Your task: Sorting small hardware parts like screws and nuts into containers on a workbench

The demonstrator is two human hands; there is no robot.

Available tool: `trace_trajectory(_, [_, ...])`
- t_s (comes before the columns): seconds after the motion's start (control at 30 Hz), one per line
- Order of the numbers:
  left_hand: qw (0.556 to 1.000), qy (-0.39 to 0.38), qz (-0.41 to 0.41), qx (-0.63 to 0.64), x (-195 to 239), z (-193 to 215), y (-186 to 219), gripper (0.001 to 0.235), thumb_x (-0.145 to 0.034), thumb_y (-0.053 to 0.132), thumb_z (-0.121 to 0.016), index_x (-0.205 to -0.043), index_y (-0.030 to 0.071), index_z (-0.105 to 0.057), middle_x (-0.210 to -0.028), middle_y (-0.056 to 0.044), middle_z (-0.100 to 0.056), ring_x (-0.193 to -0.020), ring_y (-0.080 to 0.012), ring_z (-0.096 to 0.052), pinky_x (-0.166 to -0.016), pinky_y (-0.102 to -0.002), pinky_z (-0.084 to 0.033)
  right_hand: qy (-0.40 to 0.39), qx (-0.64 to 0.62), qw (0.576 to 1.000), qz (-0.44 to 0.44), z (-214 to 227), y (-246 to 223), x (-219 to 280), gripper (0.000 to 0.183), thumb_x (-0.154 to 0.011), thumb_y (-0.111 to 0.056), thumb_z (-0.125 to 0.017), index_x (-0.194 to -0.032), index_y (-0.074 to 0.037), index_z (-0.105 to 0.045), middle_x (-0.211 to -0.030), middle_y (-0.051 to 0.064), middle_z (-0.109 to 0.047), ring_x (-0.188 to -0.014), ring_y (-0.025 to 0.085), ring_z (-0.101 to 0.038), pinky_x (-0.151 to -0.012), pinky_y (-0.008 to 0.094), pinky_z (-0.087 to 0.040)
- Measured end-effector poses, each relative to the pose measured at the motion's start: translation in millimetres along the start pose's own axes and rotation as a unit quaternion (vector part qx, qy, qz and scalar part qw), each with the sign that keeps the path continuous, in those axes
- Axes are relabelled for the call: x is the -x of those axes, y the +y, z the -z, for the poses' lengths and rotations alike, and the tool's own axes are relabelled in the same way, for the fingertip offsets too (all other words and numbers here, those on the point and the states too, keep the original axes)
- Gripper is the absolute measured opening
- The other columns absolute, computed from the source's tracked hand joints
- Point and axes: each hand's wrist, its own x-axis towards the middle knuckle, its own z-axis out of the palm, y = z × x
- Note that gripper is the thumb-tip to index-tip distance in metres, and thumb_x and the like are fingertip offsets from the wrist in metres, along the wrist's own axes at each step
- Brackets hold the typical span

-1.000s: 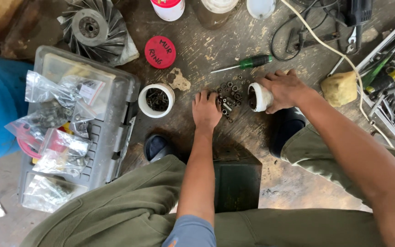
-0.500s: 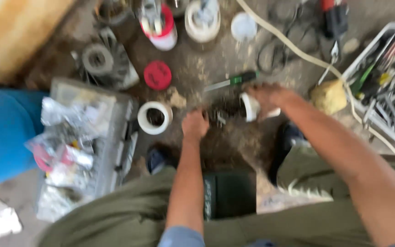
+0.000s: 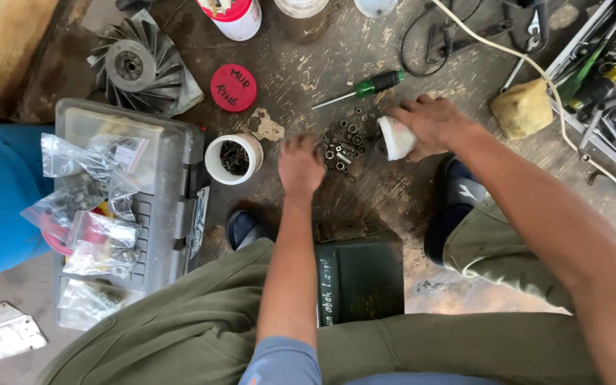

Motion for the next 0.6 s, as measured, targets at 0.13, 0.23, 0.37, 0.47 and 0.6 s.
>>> trace_trajectory(0.13, [0.96,0.051,-0.24,-0.135,22.0,5.1,44.8,0.029,-0.102,0.021,-0.064,-0.13,0.022,-0.061,-0.139,-0.009,-0.046,-0.127,-0.0327,-0.052,-0.101,-0.053,-0.047,-0.024,0.002,0.999,-0.025,9.3,0.2,4.8,0.111,-0.062,-0.065,-0.084,-0.152,-0.021,-0.038,-0.148,0.01,-0.052,-0.134,0.038,-0.053,-0.1,0.057,-0.054])
trace_trajectory(0.23, [0.957,-0.017,-0.242,-0.159,-12.8,-54.9,28.9,0.026,-0.104,0.017,-0.057,-0.127,0.021,-0.067,-0.143,-0.01,-0.051,-0.134,-0.0348,-0.051,-0.099,-0.055,-0.053,-0.038,-0.019,0.999,-0.027,11.4,-3.5,7.7,0.113,-0.064,-0.066,-0.084,-0.154,-0.019,-0.036,-0.151,0.012,-0.05,-0.139,0.039,-0.049,-0.103,0.059,-0.051])
trace_trajectory(0.37, [0.978,-0.035,-0.156,-0.133,-25.6,-46.8,2.9,0.03,-0.102,0.016,-0.06,-0.13,0.024,-0.066,-0.147,-0.013,-0.049,-0.139,-0.0385,-0.043,-0.092,-0.06,-0.058,0.002,-0.024,1.0,-0.019,0.4,-3.5,7.9,0.112,-0.06,-0.066,-0.083,-0.151,-0.018,-0.039,-0.144,0.011,-0.054,-0.134,0.04,-0.053,-0.098,0.057,-0.054])
trace_trajectory(0.47, [0.98,0.017,-0.151,-0.125,-29.4,-41.0,-3.1,0.019,-0.102,0.016,-0.063,-0.12,0.016,-0.063,-0.135,-0.013,-0.048,-0.131,-0.037,-0.045,-0.09,-0.053,-0.059,0.01,-0.037,0.999,-0.029,-1.0,-2.8,7.9,0.115,-0.057,-0.069,-0.082,-0.152,-0.02,-0.039,-0.144,0.01,-0.054,-0.134,0.038,-0.053,-0.097,0.057,-0.054])
trace_trajectory(0.6, [0.966,-0.009,-0.192,-0.175,-18.8,-37.0,8.5,0.051,-0.087,0.052,-0.078,-0.126,0.025,-0.059,-0.135,-0.008,-0.04,-0.126,-0.031,-0.042,-0.101,-0.048,-0.045,0.019,-0.041,0.999,-0.03,-7.3,-4.1,6.3,0.113,-0.056,-0.068,-0.083,-0.15,-0.021,-0.04,-0.144,0.01,-0.054,-0.133,0.039,-0.054,-0.097,0.057,-0.054])
